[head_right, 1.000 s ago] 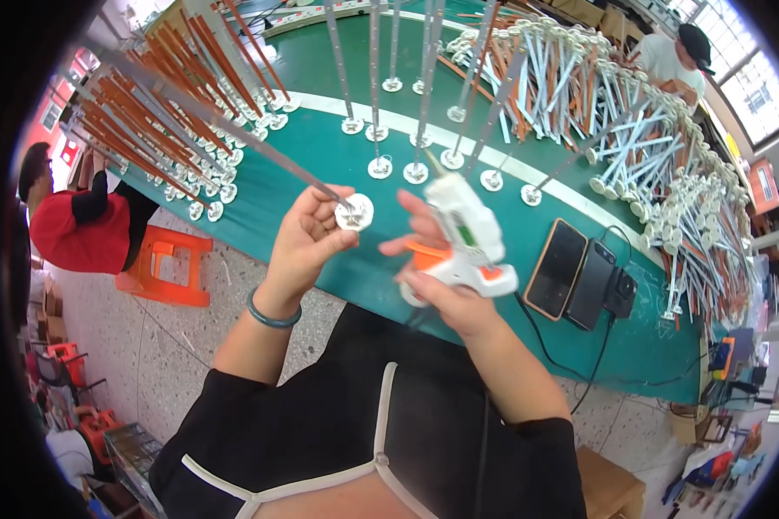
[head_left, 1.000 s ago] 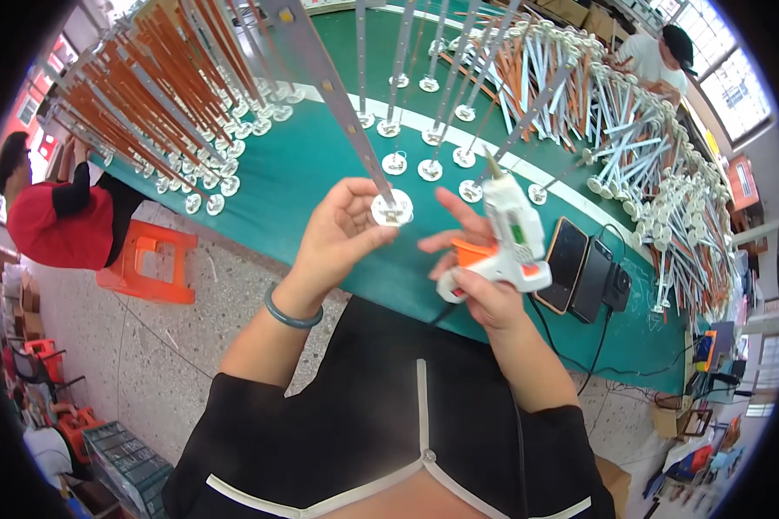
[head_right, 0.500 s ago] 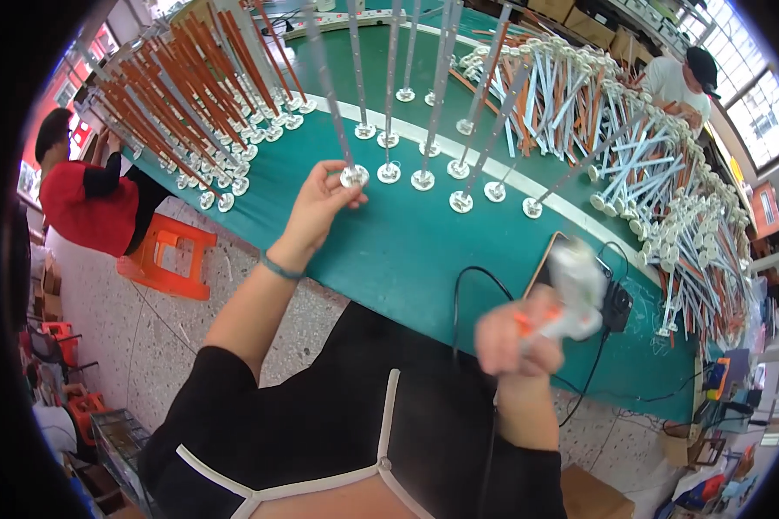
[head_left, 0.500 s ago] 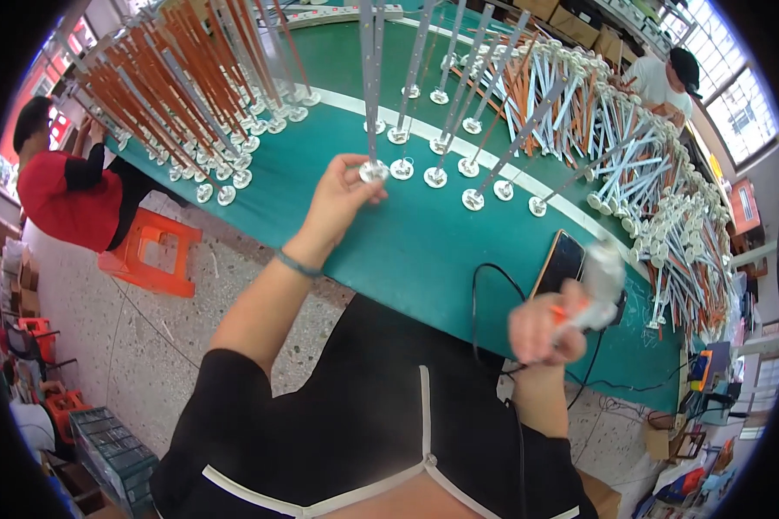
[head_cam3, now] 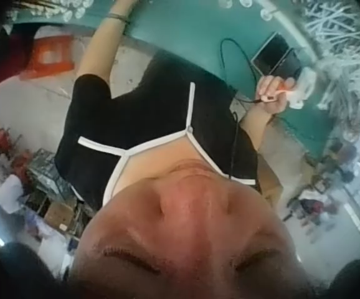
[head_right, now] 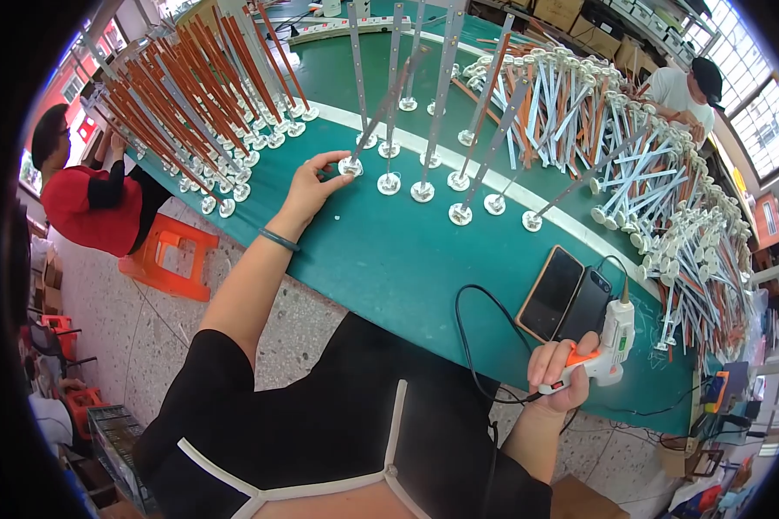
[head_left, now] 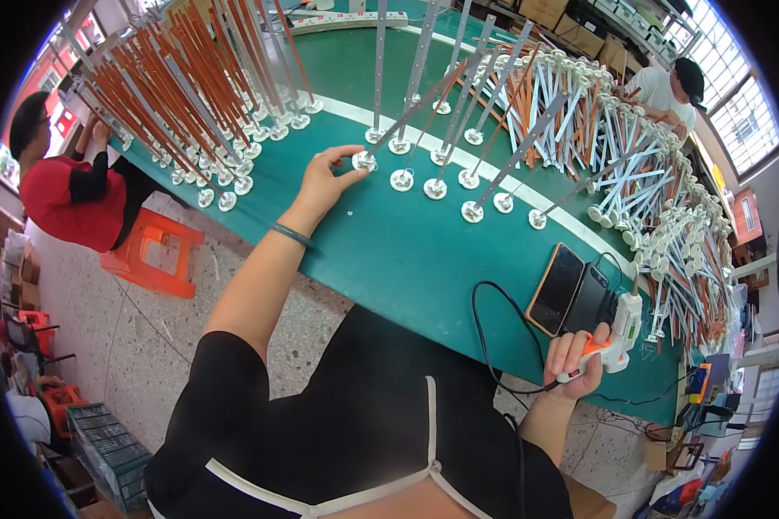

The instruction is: The recorder is using a hot glue gun to attach LED strips to circular bases and then organizing the finished components into boxes.

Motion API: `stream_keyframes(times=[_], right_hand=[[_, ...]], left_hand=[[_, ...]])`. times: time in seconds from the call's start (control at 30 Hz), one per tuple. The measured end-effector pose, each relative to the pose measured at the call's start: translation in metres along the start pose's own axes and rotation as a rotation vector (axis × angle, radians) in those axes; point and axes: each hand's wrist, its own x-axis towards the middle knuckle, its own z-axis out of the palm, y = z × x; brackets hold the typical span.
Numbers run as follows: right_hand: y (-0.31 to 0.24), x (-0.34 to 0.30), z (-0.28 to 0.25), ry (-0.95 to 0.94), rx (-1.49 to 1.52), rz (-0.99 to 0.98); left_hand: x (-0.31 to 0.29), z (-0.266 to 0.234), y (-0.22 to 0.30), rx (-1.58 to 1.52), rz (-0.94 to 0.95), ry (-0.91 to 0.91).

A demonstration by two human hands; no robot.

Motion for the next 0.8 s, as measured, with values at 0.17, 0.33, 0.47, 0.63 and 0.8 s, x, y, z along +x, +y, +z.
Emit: stream_keyframes(times=[0.17,0.33,0.47,0.63,0.8], right_hand=[[0.009,0.007,0.003,-0.037,-0.012,0.005],[0.017,0.011,0.006,-0.027,-0.001,0.01],[0.017,0.012,0.007,-0.045,0.003,0.023],[0.021,0.011,0.003,-0.036,0.004,0.038],[0.024,0.012,0.007,-0.043,0.0,0.062]], left_hand=[[0.008,0.004,-0.005,-0.023,0.021,0.09],[0.009,0.017,-0.008,0.563,0.098,0.109],[0.011,0.018,-0.015,0.645,0.112,0.125],[0.015,0.019,-0.01,0.618,0.109,0.084],[0.023,0.016,-0.009,0.644,0.108,0.009]])
